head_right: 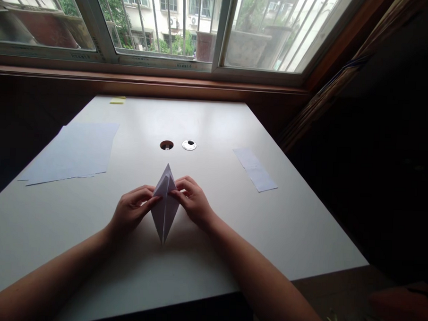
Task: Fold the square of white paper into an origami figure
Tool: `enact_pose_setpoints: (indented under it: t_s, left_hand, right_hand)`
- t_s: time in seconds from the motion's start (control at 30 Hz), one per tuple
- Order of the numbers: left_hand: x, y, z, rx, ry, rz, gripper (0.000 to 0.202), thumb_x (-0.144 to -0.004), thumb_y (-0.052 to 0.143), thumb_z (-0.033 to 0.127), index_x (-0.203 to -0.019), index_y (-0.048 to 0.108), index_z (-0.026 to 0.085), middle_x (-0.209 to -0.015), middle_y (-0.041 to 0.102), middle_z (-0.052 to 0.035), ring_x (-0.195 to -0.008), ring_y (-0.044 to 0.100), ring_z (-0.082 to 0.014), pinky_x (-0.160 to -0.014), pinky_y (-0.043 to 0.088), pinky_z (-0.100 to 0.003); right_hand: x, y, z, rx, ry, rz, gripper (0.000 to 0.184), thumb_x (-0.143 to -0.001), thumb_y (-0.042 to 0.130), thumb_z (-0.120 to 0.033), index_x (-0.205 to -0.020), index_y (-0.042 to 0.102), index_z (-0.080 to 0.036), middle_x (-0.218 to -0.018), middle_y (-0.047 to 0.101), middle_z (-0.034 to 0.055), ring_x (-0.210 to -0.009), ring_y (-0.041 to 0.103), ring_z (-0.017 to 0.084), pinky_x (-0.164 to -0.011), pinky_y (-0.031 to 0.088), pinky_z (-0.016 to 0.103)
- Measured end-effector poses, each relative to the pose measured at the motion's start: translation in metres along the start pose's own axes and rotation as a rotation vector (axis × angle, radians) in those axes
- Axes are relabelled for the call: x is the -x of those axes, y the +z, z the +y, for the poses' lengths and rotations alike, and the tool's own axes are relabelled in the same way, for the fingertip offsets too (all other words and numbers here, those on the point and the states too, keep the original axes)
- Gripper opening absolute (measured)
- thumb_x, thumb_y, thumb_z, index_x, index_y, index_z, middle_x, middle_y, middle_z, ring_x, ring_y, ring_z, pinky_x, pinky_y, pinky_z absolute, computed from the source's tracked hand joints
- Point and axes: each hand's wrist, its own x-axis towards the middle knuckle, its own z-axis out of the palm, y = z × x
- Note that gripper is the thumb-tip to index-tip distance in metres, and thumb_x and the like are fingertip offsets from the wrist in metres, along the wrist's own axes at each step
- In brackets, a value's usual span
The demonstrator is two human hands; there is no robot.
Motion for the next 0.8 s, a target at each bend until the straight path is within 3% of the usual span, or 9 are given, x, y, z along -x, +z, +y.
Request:
enact_pose_setpoints:
  t_s: [0.2, 0.4, 0.53, 0.8]
  left_hand:
    - [0.000, 0.001, -0.004, -0.008, -0.084, -0.019, 0.027, -0.095, 0.059, 0.035, -0.076, 0.063, 0.016, -0.081, 0.062, -0.0030, -0.072, 0.056, -0.0136, -0.065, 0.042, -0.024]
    - [0.002, 0.003, -0.006, 0.017, -0.168, 0.060, 0.024, -0.095, 0.059, 0.039, -0.084, 0.062, 0.018, -0.076, 0.057, 0.0009, -0.066, 0.051, -0.0112, -0.059, 0.039, -0.022]
    - [0.002, 0.006, -0.009, 0.050, -0.172, 0.122, 0.019, -0.091, 0.064, 0.038, -0.091, 0.061, 0.019, -0.081, 0.061, 0.0007, -0.072, 0.055, -0.0124, -0.064, 0.043, -0.022]
    - [0.002, 0.008, -0.013, 0.118, -0.215, 0.098, 0.027, -0.088, 0.067, 0.037, -0.106, 0.053, 0.022, -0.081, 0.061, 0.0017, -0.071, 0.058, -0.0125, -0.064, 0.045, -0.022]
  right_hand:
    - [0.002, 0.003, -0.001, -0.005, 0.079, 0.011, 0.022, -0.089, 0.066, -0.041, -0.083, 0.063, -0.020, -0.085, 0.059, 0.0012, -0.080, 0.055, 0.016, -0.071, 0.045, 0.029]
    - [0.003, 0.006, 0.006, -0.178, 0.188, 0.000, 0.025, -0.085, 0.071, -0.041, -0.091, 0.057, -0.021, -0.086, 0.064, 0.0012, -0.082, 0.059, 0.017, -0.075, 0.046, 0.031]
    - [0.001, 0.008, 0.009, -0.242, 0.183, -0.005, 0.031, -0.083, 0.074, -0.039, -0.095, 0.051, -0.023, -0.087, 0.064, 0.0006, -0.084, 0.062, 0.018, -0.077, 0.048, 0.032]
    - [0.002, 0.005, 0.002, -0.311, 0.219, -0.030, 0.071, -0.080, 0.077, -0.036, -0.138, 0.036, -0.030, -0.099, 0.062, 0.0012, -0.088, 0.064, 0.018, -0.078, 0.051, 0.032]
